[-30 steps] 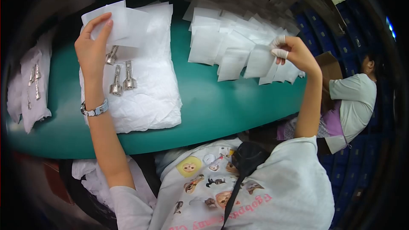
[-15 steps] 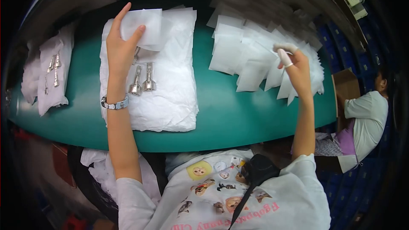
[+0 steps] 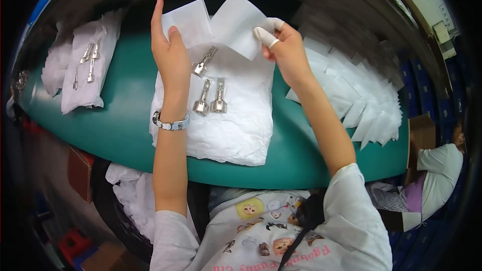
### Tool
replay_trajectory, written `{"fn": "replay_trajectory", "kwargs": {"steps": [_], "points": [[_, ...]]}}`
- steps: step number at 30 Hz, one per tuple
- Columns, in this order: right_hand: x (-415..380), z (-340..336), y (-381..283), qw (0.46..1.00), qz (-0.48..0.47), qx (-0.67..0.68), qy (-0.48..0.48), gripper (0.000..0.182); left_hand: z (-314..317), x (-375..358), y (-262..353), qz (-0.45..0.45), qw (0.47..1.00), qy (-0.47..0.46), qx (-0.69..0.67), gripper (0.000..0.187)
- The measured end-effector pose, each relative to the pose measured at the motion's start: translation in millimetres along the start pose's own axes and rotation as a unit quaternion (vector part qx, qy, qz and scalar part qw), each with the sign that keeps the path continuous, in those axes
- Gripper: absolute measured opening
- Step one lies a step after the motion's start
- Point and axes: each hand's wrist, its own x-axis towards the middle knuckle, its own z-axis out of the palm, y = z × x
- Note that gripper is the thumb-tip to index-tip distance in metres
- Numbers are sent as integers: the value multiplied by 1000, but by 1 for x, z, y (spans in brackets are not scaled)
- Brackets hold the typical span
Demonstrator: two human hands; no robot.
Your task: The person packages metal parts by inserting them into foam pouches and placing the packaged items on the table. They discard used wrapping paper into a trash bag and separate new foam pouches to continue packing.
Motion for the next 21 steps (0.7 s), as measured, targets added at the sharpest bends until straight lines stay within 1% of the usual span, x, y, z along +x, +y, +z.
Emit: {"fn": "replay_trajectory", "kwargs": {"steps": [1,2,3,5,6,7,9,10,13,14,16,17,18,19,21], "points": [[-2,-5,-5,999,-1,-29,-29,15,-4,0,6,6,999,20,48,44],[-2,-11,-10,997,-3,-58,-57,17,-11,3,-16,-27,999,-11,18,35],[-2,-17,-16,993,-6,-87,-84,18,-13,5,-18,-46,997,-50,39,33],[5,-37,-22,956,-69,-173,-227,26,-15,6,-19,-84,985,-129,80,31],[6,-36,-29,935,-85,-225,-261,29,-16,6,-22,-91,980,-165,63,28],[7,-33,-37,910,-105,-274,-293,33,-14,3,-16,-90,975,-199,44,30],[8,-23,-62,867,-116,-394,-281,40,-6,-3,-1,-84,960,-268,5,34],[12,-17,-63,858,-140,-418,-265,52,-4,-5,1,-57,952,-301,15,40],[22,-2,-58,866,-227,-385,-223,57,-3,-8,2,-25,955,-283,85,37],[25,3,-55,889,-230,-340,-202,47,-3,-7,1,-37,967,-241,77,36],[35,14,-40,934,-220,-257,-116,43,-7,0,-3,-57,985,-153,63,33],[39,18,-30,951,-213,-214,-73,41,-12,6,-8,-57,992,-88,67,32],[43,22,-20,955,-177,-234,-40,34,-18,12,-16,-56,996,-23,71,30],[45,28,-4,948,-169,-270,-23,34,-25,16,-19,-55,995,43,72,29],[37,40,18,936,-111,-324,-86,42,-35,19,-19,-80,991,99,32,27]]}}
